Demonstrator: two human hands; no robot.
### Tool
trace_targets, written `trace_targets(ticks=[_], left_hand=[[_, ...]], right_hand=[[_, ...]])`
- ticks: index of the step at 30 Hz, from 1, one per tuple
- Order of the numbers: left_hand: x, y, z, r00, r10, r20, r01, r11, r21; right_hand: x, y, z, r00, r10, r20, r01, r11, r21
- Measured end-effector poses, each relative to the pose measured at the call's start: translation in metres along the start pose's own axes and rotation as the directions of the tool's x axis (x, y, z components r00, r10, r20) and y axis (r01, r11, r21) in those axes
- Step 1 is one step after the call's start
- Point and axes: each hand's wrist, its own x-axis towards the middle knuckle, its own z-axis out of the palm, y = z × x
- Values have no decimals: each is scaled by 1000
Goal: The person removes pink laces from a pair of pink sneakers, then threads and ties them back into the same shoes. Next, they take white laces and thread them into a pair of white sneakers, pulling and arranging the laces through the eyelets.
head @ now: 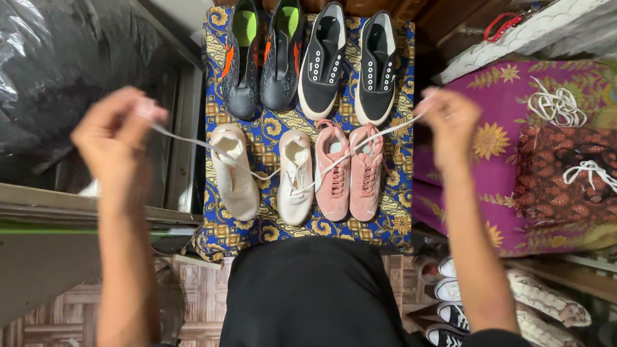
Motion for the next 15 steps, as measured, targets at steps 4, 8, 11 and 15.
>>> trace_targets(ticks=[4,8,11,15], left_hand=[[-48,-70,31,991,-28,127,-8,961,278],[-102,-152,45,950,-267,164,157,859,488],[-133,-204,56,924,-331,191,184,823,537],[-161,-243,63,931,-322,174,187,827,530]], right_hand=[[-72,23,65,974,165,158,-140,978,-154],[-132,44,118,947,170,274,-85,951,-297],[-159,61,153,928,53,368,79,939,-334],[-181,87,176,934,-140,328,238,930,-281]])
